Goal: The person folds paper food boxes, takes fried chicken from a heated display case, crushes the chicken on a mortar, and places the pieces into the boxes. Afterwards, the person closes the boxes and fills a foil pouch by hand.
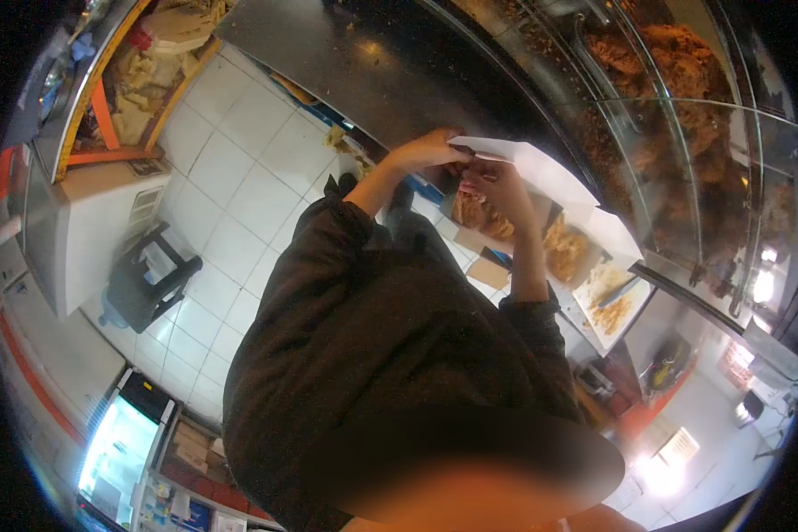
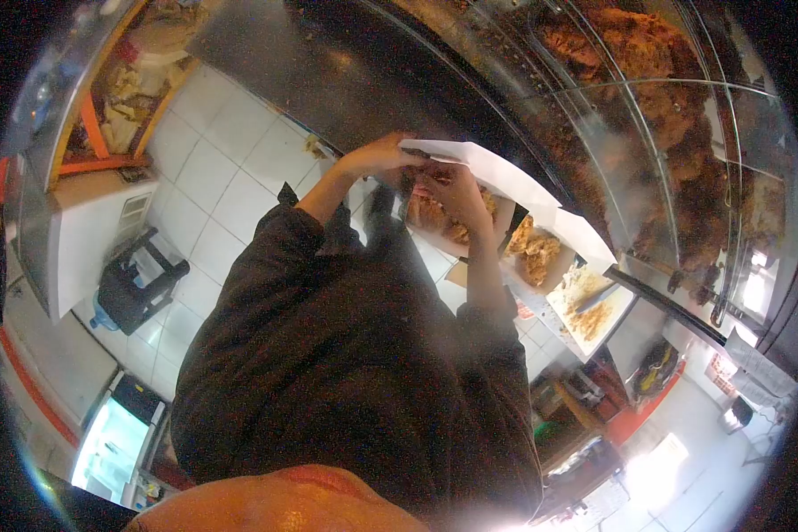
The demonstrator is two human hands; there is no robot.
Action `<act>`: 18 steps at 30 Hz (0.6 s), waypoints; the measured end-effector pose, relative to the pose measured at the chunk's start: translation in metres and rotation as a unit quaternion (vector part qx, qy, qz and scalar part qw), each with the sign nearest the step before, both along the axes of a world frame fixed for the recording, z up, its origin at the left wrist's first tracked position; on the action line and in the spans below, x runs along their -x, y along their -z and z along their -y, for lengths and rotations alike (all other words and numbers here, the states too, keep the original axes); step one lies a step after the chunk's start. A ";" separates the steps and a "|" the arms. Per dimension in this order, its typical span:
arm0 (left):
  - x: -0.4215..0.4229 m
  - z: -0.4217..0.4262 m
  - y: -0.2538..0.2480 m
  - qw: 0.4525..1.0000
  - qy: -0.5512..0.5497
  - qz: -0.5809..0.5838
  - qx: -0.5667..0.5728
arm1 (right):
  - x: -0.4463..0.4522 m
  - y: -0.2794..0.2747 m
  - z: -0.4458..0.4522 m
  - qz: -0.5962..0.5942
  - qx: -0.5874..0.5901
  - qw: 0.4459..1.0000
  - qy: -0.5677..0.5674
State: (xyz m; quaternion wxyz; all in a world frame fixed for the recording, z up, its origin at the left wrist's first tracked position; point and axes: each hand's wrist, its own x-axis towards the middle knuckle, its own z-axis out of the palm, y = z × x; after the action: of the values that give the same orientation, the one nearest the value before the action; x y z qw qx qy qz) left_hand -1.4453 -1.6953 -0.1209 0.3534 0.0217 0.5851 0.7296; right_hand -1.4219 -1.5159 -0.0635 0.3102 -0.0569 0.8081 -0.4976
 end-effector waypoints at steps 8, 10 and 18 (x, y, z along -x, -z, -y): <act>-0.005 0.008 -0.026 0.999 0.000 -0.039 0.032 | -0.003 0.019 -0.007 0.005 -0.016 0.999 0.049; -0.006 0.009 -0.033 0.998 0.009 -0.040 0.049 | -0.005 0.012 -0.005 0.028 -0.059 0.996 0.068; -0.009 0.005 -0.021 0.985 -0.049 -0.148 0.068 | -0.008 -0.024 0.014 -0.158 -0.258 0.951 0.057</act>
State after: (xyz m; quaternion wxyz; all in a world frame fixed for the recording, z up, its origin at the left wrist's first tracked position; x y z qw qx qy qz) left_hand -1.4363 -1.7005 -0.1001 0.2275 0.0766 0.6792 0.6936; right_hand -1.4140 -1.5297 -0.0396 0.1539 -0.0068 0.9495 -0.2735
